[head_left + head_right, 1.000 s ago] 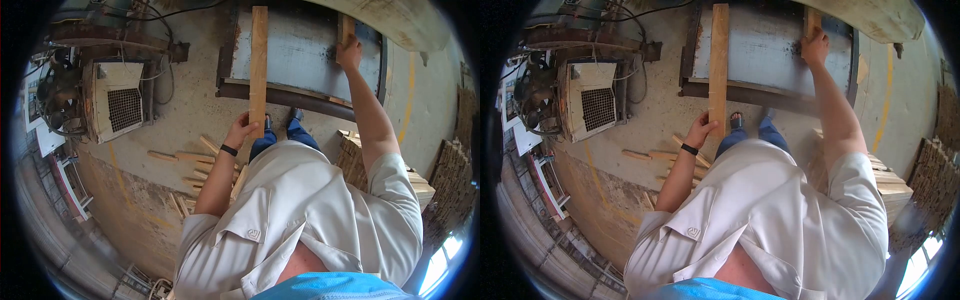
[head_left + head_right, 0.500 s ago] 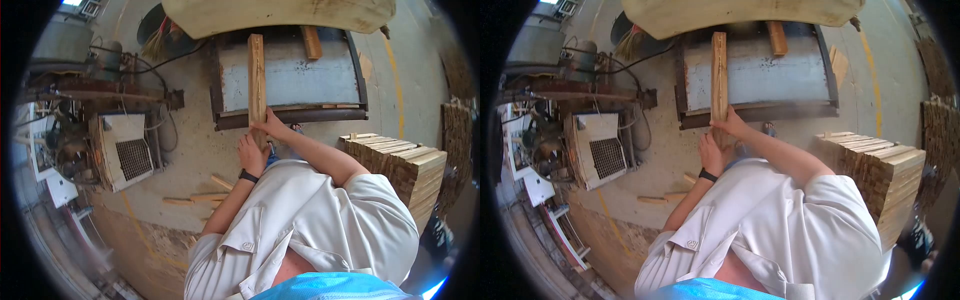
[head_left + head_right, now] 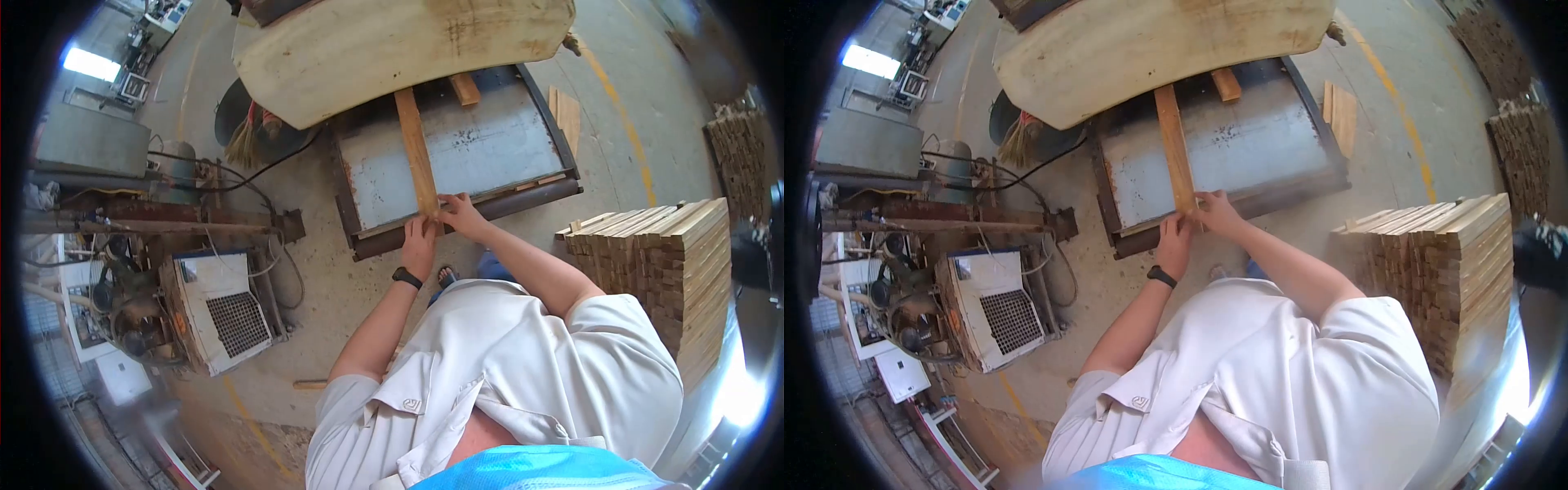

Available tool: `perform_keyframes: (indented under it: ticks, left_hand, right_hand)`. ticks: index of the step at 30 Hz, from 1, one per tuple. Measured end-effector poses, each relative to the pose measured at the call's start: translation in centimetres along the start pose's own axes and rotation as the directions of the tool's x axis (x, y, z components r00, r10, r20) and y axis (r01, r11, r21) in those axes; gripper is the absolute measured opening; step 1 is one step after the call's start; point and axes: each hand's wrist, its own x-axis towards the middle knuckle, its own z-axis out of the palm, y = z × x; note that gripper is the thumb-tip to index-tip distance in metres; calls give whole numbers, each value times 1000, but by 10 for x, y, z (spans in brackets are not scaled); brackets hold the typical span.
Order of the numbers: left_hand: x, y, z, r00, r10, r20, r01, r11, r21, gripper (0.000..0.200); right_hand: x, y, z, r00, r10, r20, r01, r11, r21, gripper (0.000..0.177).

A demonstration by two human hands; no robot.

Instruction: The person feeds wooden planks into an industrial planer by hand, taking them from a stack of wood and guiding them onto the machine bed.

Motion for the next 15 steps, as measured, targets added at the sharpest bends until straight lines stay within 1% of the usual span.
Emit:
perform_keyframes:
  ticks: [2, 3, 5, 6, 8, 9, 11, 12, 14, 15]
  left_hand:
    - [24, -8, 0, 1000, 2, 16, -2, 1000, 11, 44]
    - [38, -11, -1, 1000, -12, 29, 12, 1000, 21, 41]
    - [67, -23, 2, 1000, 16, 17, -16, 999, 52, 41]
    - [83, -28, 2, 1000, 31, 5, -31, 996, 84, 41]
    - [114, -36, 4, 1000, 26, 8, -27, 994, 106, 40]
    - [131, -43, 7, 1000, 20, 9, -21, 991, 129, 39]
    - [161, -49, 7, 1000, 29, -6, -27, 982, 188, 37]
    - [175, -54, 8, 999, 34, -4, -33, 981, 190, 37]
    - [199, -61, 14, 998, 60, 1, -59, 971, 230, 36]
    - [207, -57, 14, 998, 63, 4, -62, 971, 231, 36]
  right_hand:
    - [-9, 5, -15, 999, -34, -22, 34, 999, 3, 51]
    - [-14, 8, -25, 999, -35, -35, 35, 999, 4, 51]
    - [-25, 18, -48, 999, -35, -36, 40, 987, 154, 48]
    - [-32, 21, -60, 998, -36, -43, 42, 987, 153, 48]
    - [-47, 28, -86, 996, 84, -37, -66, 936, 345, 43]
    - [-53, 32, -99, 996, 77, -43, -57, 937, 345, 43]
    - [-64, 45, -121, 970, 243, -34, -211, 898, 386, 44]
    - [-68, 51, -130, 969, 243, -38, -209, 897, 390, 44]
    - [-76, 63, -148, 943, 330, -31, -270, 818, 508, 40]
    - [-79, 71, -155, 943, 331, -31, -269, 816, 512, 40]
